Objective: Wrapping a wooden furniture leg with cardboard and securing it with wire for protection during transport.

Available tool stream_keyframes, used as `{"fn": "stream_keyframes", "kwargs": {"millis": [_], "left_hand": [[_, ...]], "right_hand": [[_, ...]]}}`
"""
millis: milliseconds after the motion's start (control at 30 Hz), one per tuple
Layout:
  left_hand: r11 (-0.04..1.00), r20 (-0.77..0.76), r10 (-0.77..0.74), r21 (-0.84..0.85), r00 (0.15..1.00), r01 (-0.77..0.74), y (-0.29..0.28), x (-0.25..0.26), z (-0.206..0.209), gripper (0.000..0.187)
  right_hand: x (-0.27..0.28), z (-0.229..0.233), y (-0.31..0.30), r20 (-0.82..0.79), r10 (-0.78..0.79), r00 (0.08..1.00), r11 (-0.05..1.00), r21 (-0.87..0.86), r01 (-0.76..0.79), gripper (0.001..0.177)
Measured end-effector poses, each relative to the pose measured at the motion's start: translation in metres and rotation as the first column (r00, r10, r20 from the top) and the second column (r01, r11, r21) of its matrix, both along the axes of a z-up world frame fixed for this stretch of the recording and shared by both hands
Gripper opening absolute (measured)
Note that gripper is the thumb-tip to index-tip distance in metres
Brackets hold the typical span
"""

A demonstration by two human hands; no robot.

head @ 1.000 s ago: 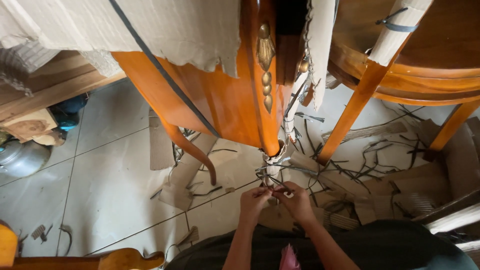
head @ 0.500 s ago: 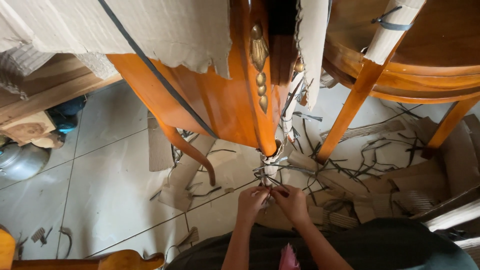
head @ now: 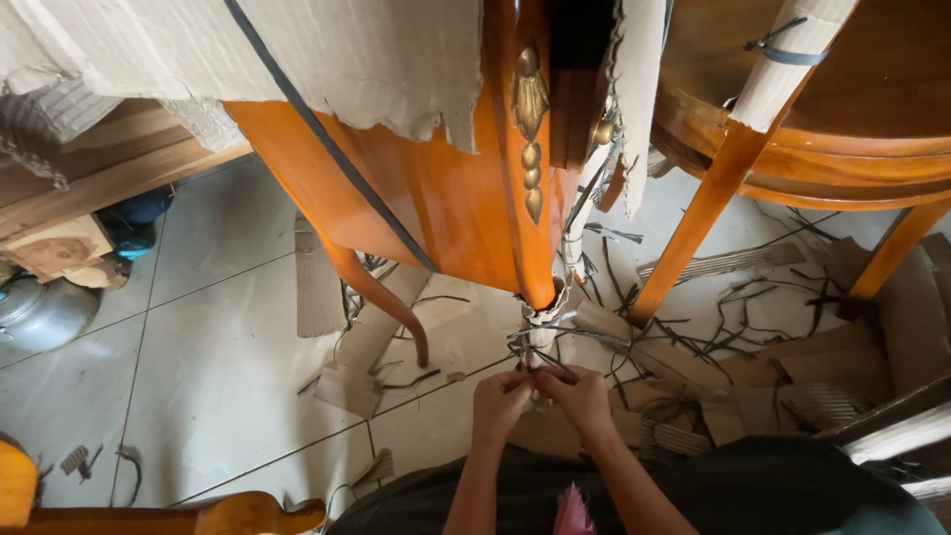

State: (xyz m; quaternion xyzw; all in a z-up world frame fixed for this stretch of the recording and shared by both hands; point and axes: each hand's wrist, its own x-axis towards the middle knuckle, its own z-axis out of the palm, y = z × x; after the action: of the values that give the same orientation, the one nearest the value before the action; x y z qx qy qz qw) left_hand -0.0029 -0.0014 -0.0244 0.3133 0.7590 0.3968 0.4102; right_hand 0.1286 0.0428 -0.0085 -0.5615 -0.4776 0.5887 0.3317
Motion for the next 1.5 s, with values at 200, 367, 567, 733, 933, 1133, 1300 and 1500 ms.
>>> {"fn": "stream_keyframes", "kwargs": {"millis": [200,367,567,733,933,1133,1300,1500], "left_hand": [[0.999,0.019,0.012,-0.037,1.000,-0.012,-0.004,0.002,0.005,0.026],[1.000,0.030,0.025,0.003,0.999,-0.025,-0.006,0.005,0.001,0.025],[0.961,-0.188,0.127,0.265,0.974,-0.074,-0.009,0.009,-0.028,0.015],[0.934,-0.103,0.114,0.350,0.988,-0.071,-0.012,0.014,-0.041,0.025],[0.893,-0.311,0.215,0.445,0.926,-0.058,-0.002,0.010,-0.069,0.021],[0.873,-0.348,0.258,0.484,0.901,-0.063,-0.005,0.016,-0.075,0.014],[0.878,0.136,0.365,0.278,0.921,-0.389,0.015,0.000,-0.122,0.012],[0.623,0.615,0.384,0.378,0.688,-0.685,0.004,-0.047,-0.098,0.021]], "right_hand": [[-0.003,-0.029,0.001,0.007,0.001,1.000,0.994,0.113,-0.002,0.021],[-0.006,-0.080,0.006,-0.214,-0.013,0.977,0.954,0.289,0.076,0.011],[-0.005,-0.102,0.008,-0.384,0.021,0.923,0.968,0.240,0.078,0.018],[-0.001,-0.095,0.007,-0.267,0.073,0.961,0.946,0.324,0.019,0.014],[0.003,-0.065,0.002,-0.068,0.019,0.997,0.926,0.377,0.008,0.019],[0.005,-0.077,0.004,0.128,0.029,0.991,0.874,0.477,-0.087,0.008],[0.017,-0.089,0.022,0.223,-0.044,0.974,0.818,0.568,-0.093,0.013],[0.027,-0.111,0.044,0.313,-0.070,0.947,0.849,0.518,-0.108,0.006]]}}
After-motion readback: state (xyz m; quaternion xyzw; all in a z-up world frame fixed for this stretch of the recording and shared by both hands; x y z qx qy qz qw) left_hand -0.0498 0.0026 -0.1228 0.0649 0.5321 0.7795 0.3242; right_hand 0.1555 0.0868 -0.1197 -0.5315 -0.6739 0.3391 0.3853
